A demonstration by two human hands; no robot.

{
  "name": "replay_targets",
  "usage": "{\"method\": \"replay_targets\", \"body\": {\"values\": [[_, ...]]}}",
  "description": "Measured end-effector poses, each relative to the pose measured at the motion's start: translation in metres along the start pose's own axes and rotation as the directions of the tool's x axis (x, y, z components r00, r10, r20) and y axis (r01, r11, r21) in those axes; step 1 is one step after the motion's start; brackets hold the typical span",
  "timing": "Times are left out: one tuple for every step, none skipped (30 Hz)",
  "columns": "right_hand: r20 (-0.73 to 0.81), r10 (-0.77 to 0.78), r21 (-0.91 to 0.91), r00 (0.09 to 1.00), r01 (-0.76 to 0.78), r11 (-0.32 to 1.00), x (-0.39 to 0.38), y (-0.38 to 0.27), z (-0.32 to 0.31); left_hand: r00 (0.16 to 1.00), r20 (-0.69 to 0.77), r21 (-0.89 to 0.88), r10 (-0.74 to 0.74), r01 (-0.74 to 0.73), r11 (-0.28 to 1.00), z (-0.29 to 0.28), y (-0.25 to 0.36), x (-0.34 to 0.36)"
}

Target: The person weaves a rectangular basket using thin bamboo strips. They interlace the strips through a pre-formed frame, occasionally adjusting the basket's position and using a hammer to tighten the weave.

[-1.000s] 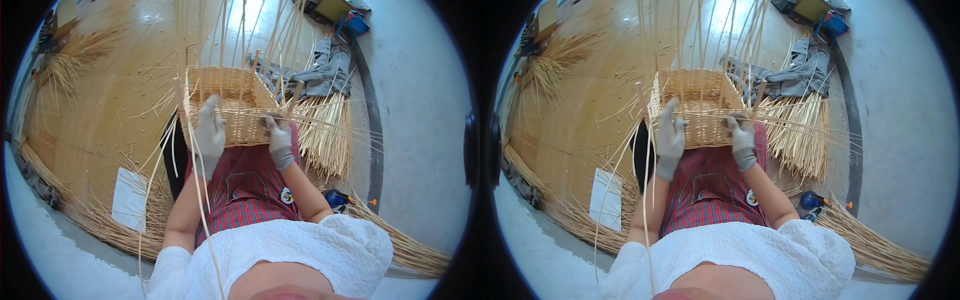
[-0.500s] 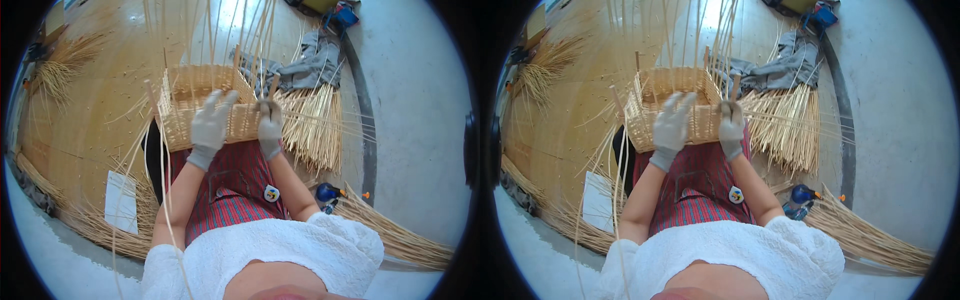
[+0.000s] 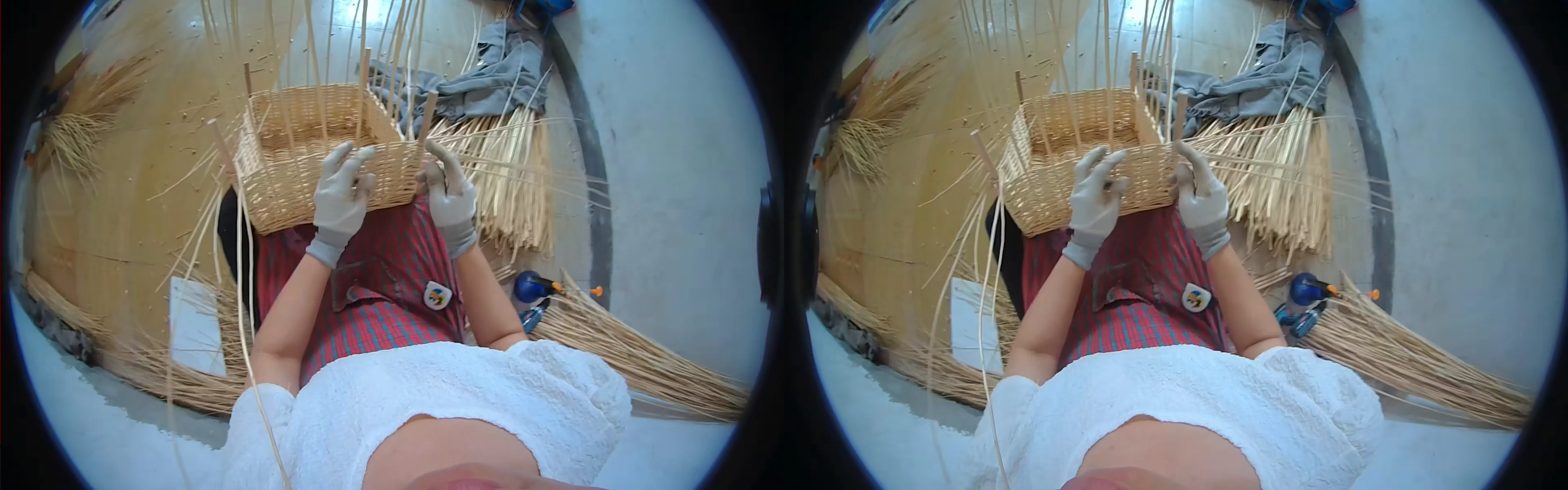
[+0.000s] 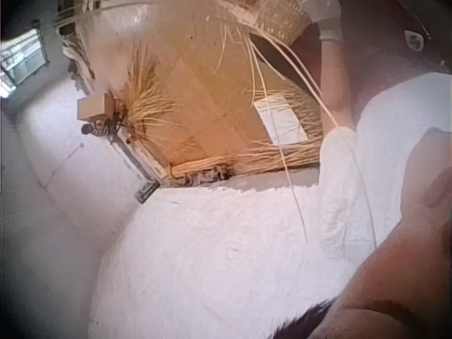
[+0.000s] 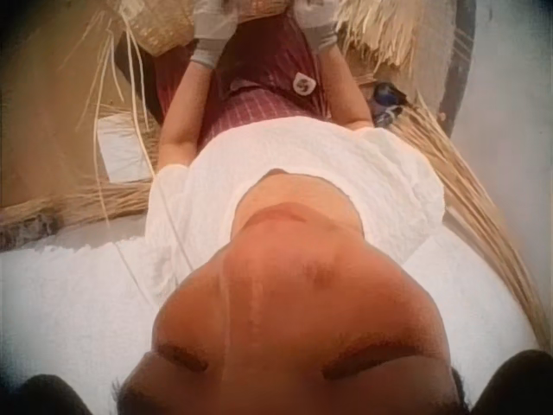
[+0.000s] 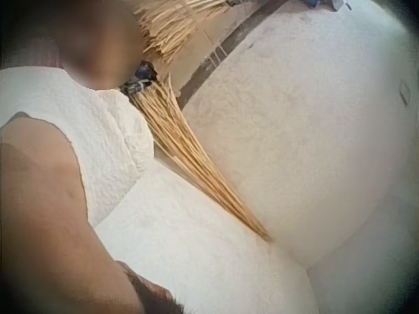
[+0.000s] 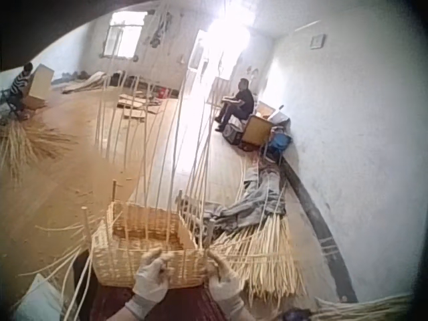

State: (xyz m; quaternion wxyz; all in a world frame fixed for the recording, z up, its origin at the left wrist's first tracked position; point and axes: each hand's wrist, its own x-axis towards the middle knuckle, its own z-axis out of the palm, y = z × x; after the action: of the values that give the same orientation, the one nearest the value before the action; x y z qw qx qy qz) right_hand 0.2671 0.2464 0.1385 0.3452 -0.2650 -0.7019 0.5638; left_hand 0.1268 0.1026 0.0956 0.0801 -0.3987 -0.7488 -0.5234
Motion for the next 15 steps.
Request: {"method": "replay_targets", "body": {"values": [[0.047, -0.057, -0.028, 0.997, 0.058, 0.998, 0.005, -0.010, 0.016, 0.995, -0.102, -0.185, 0.006, -0.025, 0.982, -0.020, -0.008, 0.002], [0.054, 0.059, -0.005, 0.997, -0.059, 0.998, 0.006, -0.010, 0.022, 0.984, -0.173, -0.004, 0.044, -0.046, 0.999, -0.040, -0.027, -0.009], [0.121, 0.058, 0.024, 0.991, -0.061, 0.998, 0.002, -0.006, 0.035, 0.951, -0.283, 0.004, -0.126, 0.132, 0.991, -0.055, -0.045, -0.017], [0.186, 0.054, 0.042, 0.981, -0.063, 0.997, -0.004, 0.001, 0.047, 0.872, -0.395, -0.020, -0.288, 0.305, 0.952, -0.069, -0.058, -0.021], [0.260, 0.048, 0.048, 0.964, -0.062, 0.997, -0.012, 0.007, 0.058, 0.742, -0.506, -0.078, -0.439, 0.468, 0.880, -0.082, -0.061, -0.023], [0.324, -0.035, 0.113, 0.945, -0.002, 0.994, -0.024, 0.018, 0.087, 0.821, -0.492, 0.168, -0.290, 0.416, 0.894, -0.092, -0.066, -0.018], [0.477, -0.026, 0.079, 0.879, -0.014, 0.997, -0.040, -0.002, 0.109, 0.871, -0.471, 0.404, -0.141, 0.355, 0.843, -0.104, -0.068, -0.014], [0.531, -0.169, -0.108, 0.830, 0.264, 0.958, -0.052, -0.014, 0.129, 0.834, -0.503, 0.161, -0.225, 0.346, 0.924, -0.103, -0.053, -0.002], [0.597, -0.295, -0.165, 0.746, 0.474, 0.865, -0.057, -0.020, 0.145, 0.801, -0.502, -0.133, -0.327, 0.302, 0.944, -0.102, -0.058, 0.000], [0.590, -0.310, -0.168, 0.746, 0.488, 0.856, -0.066, -0.030, 0.162, 0.759, -0.491, -0.416, -0.427, 0.226, 0.881, -0.100, -0.066, 0.002], [0.578, -0.326, -0.131, 0.748, 0.479, 0.868, -0.070, -0.038, 0.173, 0.786, -0.425, -0.478, -0.449, 0.226, 0.849, -0.106, -0.081, -0.003], [0.598, -0.377, -0.111, 0.708, 0.538, 0.836, -0.071, -0.043, 0.181, 0.813, -0.354, -0.536, -0.462, 0.229, 0.812, -0.115, -0.096, -0.011], [0.616, -0.419, -0.091, 0.667, 0.589, 0.803, -0.070, -0.048, 0.187, 0.836, -0.276, -0.590, -0.474, 0.241, 0.770, -0.122, -0.098, -0.014], [0.643, -0.450, -0.096, 0.620, 0.648, 0.756, -0.067, -0.054, 0.193, 0.824, -0.380, -0.575, -0.421, 0.147, 0.805, -0.116, -0.097, -0.015], [0.655, -0.505, -0.044, 0.562, 0.696, 0.717, -0.063, -0.060, 0.199, 0.802, -0.355, -0.663, -0.480, 0.147, 0.734, -0.116, -0.098, -0.017]]}}
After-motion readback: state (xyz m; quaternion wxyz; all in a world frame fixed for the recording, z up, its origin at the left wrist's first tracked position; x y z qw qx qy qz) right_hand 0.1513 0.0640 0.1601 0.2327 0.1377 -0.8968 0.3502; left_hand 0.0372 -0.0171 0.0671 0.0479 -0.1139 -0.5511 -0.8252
